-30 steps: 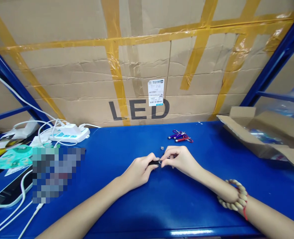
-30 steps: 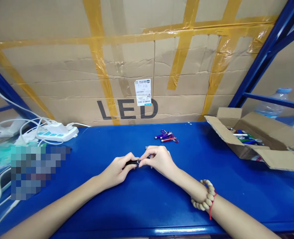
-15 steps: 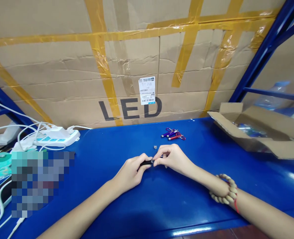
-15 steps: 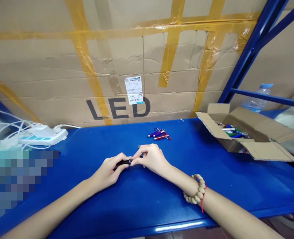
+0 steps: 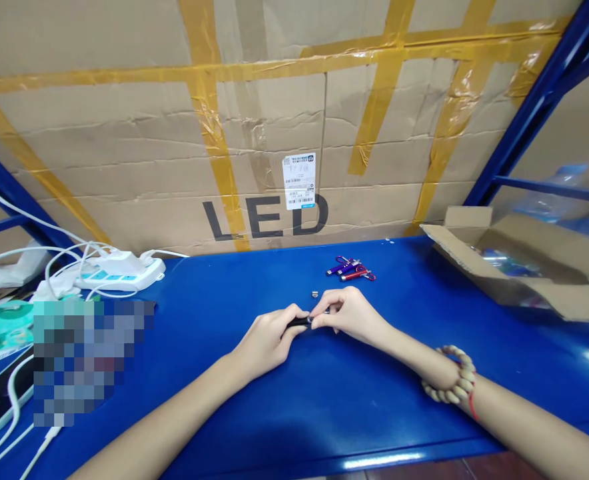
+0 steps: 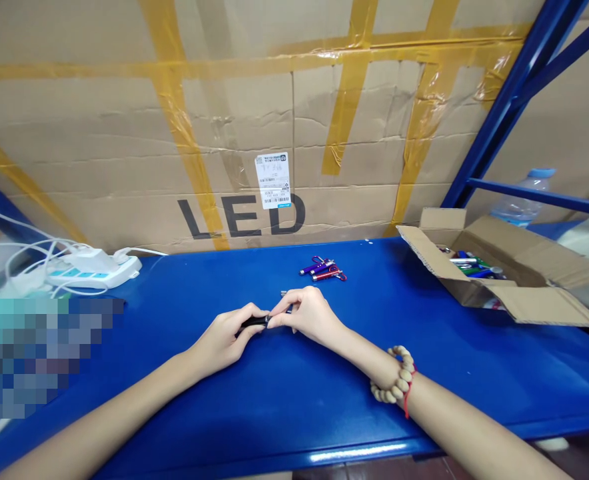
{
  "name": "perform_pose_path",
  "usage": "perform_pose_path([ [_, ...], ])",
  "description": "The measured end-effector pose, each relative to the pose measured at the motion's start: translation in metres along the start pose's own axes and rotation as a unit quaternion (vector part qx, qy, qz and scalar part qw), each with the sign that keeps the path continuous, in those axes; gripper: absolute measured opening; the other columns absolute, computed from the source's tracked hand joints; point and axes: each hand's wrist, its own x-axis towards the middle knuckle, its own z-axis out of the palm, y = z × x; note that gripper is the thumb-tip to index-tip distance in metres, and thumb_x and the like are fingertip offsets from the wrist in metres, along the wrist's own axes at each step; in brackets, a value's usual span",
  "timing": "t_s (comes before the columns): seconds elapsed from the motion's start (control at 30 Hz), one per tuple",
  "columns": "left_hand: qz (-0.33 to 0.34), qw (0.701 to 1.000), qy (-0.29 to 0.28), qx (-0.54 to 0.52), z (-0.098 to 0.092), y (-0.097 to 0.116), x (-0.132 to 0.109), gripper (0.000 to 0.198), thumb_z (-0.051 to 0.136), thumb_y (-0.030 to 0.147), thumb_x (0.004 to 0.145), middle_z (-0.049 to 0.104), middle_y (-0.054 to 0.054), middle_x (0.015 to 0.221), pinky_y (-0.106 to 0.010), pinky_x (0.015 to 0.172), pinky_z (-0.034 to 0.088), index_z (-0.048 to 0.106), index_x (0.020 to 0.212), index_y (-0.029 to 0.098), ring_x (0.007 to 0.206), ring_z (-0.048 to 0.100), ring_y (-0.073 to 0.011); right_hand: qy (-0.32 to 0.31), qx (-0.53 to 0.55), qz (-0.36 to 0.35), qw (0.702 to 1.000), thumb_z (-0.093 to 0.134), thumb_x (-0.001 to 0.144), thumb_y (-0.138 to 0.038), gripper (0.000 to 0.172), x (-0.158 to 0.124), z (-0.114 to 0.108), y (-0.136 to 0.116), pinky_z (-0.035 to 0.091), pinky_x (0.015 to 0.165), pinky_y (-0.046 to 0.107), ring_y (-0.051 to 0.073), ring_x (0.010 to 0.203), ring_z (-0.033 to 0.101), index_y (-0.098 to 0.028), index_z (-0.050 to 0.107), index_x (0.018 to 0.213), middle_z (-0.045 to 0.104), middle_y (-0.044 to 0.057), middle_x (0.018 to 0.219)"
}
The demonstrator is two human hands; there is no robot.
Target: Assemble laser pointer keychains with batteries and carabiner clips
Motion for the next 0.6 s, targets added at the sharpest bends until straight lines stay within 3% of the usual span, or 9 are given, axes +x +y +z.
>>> perform_pose_path([
  [0.37,0.011,1.000,0.008,0.012,-0.0015,-0.0056,0.0016,0.013,0.043,0.020,0.088,0.066,-0.002,0.098,-0.024,0.074,0.047,0.053,0.096,0.021,0.088,0.063,-0.0162,0.036,-0.015,-0.027,0.999,0.077,0.055,-0.038,0.025,0.0051,0.0022,0.0028,0.035,0.039,0.020,0.006,0.037,0.047,-0.014,0.068,0.060,0.063,0.001,0.058],
  [0.6,0.001,1.000,0.026,-0.017,-0.0044,-0.0016,-0.0018,0.013,0.043,0.019,0.088,0.067,-0.002,0.095,-0.024,0.071,0.046,0.053,0.096,0.021,0.084,0.064,-0.0158,0.041,0.055,0.016,0.998,0.080,0.048,-0.038,0.029,0.0040,0.0068,-0.0026,0.035,0.039,0.021,0.006,0.036,0.046,-0.014,0.066,0.057,0.060,0.000,0.058],
])
